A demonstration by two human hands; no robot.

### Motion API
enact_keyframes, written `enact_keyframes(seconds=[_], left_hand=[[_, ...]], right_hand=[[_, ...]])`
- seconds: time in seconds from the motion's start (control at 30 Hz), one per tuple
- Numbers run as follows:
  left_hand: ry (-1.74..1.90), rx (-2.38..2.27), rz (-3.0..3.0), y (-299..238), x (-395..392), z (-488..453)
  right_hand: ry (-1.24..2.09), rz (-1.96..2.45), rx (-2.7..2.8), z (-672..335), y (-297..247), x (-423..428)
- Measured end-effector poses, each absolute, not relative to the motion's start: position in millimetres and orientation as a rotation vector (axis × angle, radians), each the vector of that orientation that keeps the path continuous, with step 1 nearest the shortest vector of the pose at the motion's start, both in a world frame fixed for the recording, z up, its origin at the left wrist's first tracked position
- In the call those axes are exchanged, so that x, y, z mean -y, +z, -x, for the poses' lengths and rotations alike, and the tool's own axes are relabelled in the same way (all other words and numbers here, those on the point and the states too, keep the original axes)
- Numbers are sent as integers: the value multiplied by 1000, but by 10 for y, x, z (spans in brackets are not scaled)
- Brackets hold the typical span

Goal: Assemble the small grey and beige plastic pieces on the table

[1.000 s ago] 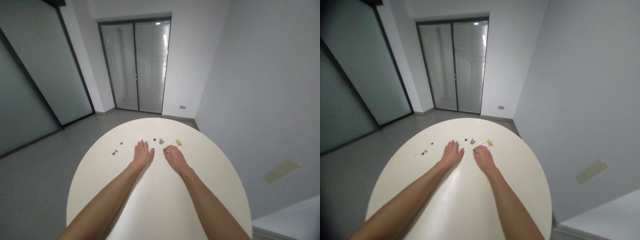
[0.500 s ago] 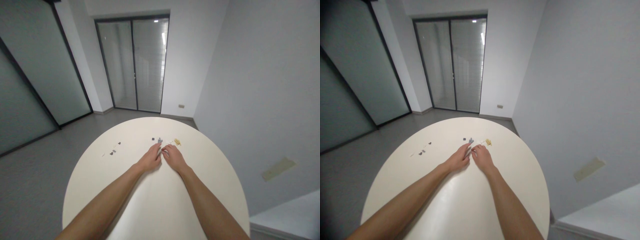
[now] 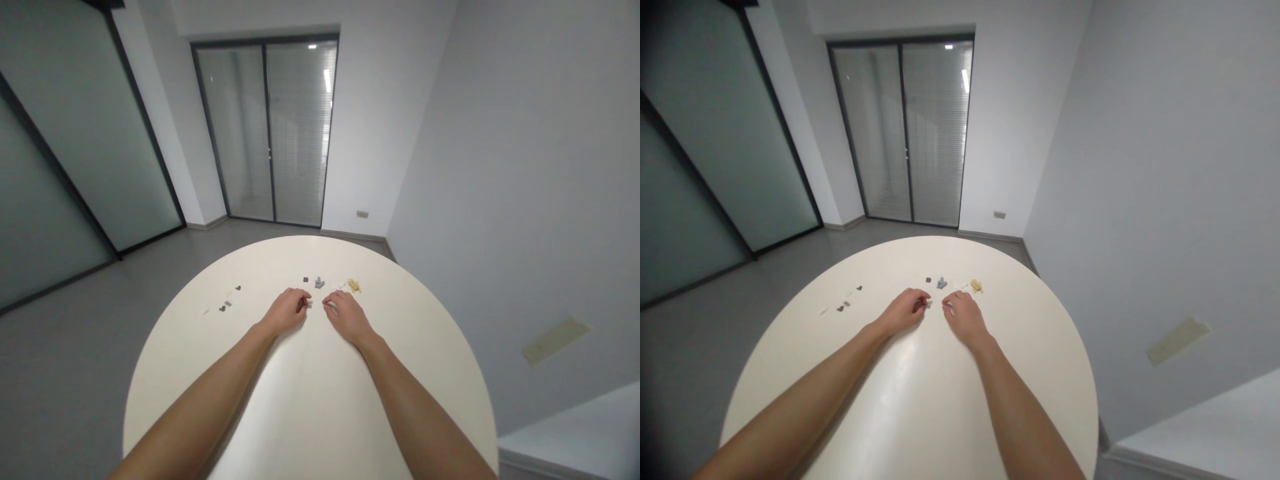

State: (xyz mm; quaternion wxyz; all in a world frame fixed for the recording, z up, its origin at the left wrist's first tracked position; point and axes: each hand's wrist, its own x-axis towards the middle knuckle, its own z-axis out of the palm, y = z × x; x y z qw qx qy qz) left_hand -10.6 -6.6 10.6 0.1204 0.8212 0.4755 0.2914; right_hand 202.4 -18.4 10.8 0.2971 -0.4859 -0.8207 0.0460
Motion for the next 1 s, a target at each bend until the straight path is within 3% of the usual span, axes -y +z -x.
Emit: enact_keyframes(seconds=[1.0], left_hand=[[851,-1485,-2558,235,213,-107]], right_hand=[[163,1198,2052,-1952,244,239]])
